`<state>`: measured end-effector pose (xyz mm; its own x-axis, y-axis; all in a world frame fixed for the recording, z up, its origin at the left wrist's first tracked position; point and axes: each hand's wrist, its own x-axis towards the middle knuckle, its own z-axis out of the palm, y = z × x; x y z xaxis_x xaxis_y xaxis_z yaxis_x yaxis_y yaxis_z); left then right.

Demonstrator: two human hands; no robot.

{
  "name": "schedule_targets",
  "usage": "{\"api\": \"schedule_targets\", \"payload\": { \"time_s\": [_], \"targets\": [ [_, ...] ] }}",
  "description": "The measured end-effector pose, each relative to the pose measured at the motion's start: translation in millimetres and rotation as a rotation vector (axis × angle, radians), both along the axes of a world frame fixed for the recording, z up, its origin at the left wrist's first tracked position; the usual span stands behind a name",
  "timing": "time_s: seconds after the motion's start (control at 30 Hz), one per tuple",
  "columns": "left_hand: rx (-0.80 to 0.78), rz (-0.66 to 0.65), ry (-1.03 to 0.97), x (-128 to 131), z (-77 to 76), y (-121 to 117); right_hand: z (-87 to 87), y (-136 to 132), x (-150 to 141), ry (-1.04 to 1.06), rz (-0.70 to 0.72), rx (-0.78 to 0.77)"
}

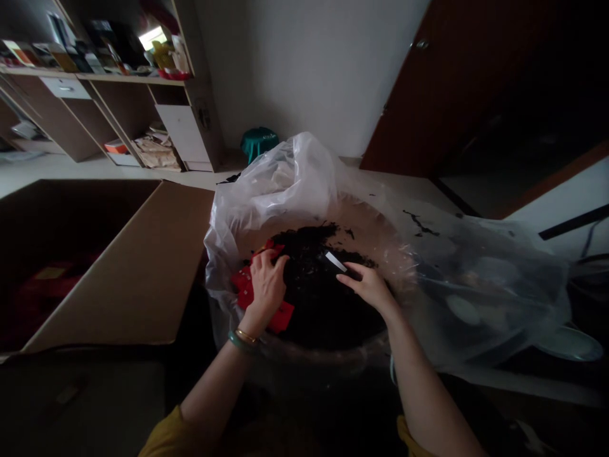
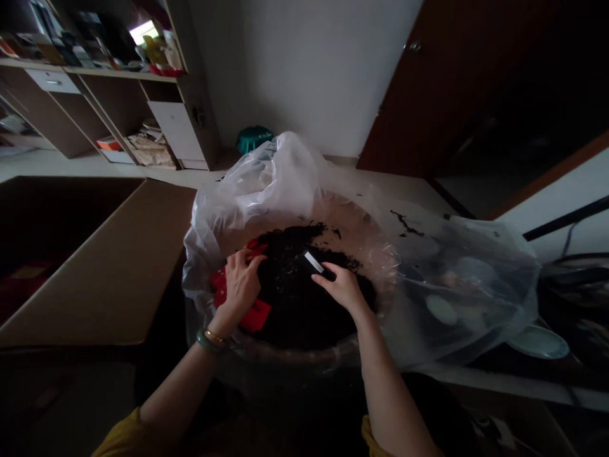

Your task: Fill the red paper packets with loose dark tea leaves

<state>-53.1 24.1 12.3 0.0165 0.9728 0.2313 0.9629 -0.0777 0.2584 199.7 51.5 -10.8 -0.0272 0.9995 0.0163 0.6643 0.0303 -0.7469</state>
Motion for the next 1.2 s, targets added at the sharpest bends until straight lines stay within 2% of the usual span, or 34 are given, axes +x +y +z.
{"api": "schedule_targets", "payload": {
  "time_s": [0.07,0.13,0.2,0.3,0.43,0.5,0.57,0.63,0.7,0.8,0.9,1.07,1.2],
  "targets": [
    [-0.204,-0.267,0.041,-1,5.0,-3,-3.3,1,1,-0.061,-0.012,0.009],
    [-0.382,-0.44,0.116,-2,7.8,-7,-6.1,2,2,-0.146,-0.044,0.019],
    [-0.454,-0.46,0.179,-3,8.0,-10,-8.8,2,5,-0.242,-0.091,0.028],
    [-0.467,-0.452,0.191,-3,4.7,-11,-14.7,1,9,-0.359,-0.147,0.022],
    [-0.461,-0.473,0.126,-8,2.7,-7,-27.1,0,15,-0.448,-0.134,0.012],
    [-0.418,-0.462,0.03,-11,7.2,-4,-30.0,-1,15,-0.46,-0.13,0.078],
    [-0.332,-0.445,-0.137,-14,15.1,-1,-26.0,-5,9,-0.393,-0.128,0.227],
    [-0.205,-0.413,-0.341,-14,23.3,1,-14.5,-13,-5,-0.231,-0.084,0.401],
    [-0.068,-0.353,-0.547,-10,28.2,1,1.3,-23,-28,-0.049,0.021,0.497],
    [0.089,-0.248,-0.814,0,26.7,-1,20.6,-37,-65,-0.017,0.159,0.687],
    [0.21,-0.146,-0.979,11,20.5,-6,26.3,-43,-89,-0.071,0.159,0.843],
    [0.285,-0.006,-1.162,20,18.3,-12,21.6,-44,-99,-0.157,0.108,0.999],
    [0.257,-0.009,-1.222,22,17.0,-11,21.7,-44,-98,-0.105,0.125,0.985]
  ]
}}
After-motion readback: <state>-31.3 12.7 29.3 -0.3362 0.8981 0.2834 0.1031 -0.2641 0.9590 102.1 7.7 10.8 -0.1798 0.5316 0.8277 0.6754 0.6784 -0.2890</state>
